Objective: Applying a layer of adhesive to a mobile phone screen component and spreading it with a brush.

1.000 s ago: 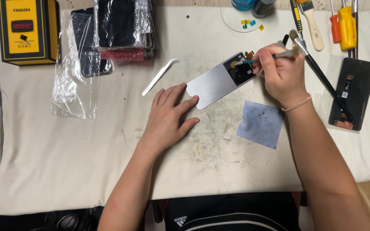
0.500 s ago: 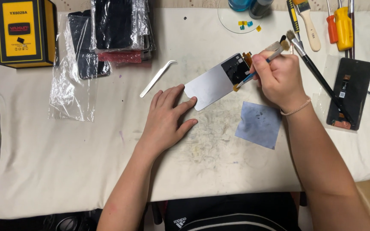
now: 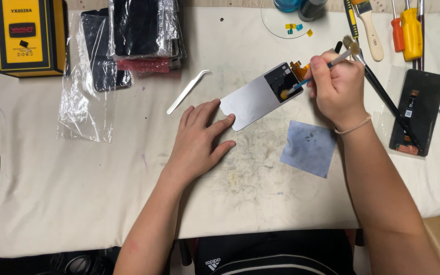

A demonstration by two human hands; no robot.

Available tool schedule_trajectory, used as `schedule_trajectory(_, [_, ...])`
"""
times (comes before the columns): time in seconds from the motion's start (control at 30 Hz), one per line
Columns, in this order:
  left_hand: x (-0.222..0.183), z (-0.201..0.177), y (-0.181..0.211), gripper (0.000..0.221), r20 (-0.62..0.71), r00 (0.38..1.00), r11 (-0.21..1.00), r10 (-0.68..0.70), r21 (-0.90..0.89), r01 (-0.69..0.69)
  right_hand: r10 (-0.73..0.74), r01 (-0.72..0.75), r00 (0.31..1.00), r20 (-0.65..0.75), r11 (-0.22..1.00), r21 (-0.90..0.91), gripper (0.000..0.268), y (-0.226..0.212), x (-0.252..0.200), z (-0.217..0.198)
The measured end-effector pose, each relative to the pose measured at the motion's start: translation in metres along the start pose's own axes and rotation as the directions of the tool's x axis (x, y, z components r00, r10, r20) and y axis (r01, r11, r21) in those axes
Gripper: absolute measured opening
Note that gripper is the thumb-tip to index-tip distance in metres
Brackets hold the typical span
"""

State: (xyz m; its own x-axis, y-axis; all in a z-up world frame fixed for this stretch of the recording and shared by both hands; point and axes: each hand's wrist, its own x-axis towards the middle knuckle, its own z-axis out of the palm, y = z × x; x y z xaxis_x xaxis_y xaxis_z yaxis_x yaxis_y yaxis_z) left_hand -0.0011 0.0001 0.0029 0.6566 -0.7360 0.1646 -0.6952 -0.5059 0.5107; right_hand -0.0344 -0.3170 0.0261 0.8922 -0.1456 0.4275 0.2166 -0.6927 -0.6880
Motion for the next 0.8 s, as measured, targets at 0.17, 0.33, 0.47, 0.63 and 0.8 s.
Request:
schedule_trajectory(0.17, [0.000,0.002,-0.002,0.048,-0.002,1.000,1.000,0.005,0.007,-0.005,-0.068,0.068,0.998,-0.008,0.997,-0.043,0.038,0.004,0.000,0.011])
schedule_trajectory(0.33, [0.000,0.002,-0.001,0.048,-0.007,1.000,1.000,0.003,0.004,-0.003,-0.028,0.027,0.999,0.033,0.999,0.032,0.044,-0.008,0.003,0.005])
schedule_trajectory(0.47, [0.000,0.001,-0.001,0.048,0.002,1.000,1.000,0.006,0.009,-0.006,-0.022,0.022,0.998,-0.060,1.000,-0.010,0.038,0.002,0.001,0.012])
schedule_trajectory(0.63, [0.004,0.004,0.002,0.046,0.035,0.990,0.991,-0.134,-0.006,0.135,-0.051,0.061,0.997,-0.058,0.981,0.186,0.032,0.006,0.001,0.023])
schedule_trajectory(0.8, [0.004,0.005,0.000,0.041,-0.032,0.990,0.991,-0.134,-0.020,0.133,-0.090,0.095,0.987,-0.130,0.995,0.030,0.034,0.023,0.003,0.015])
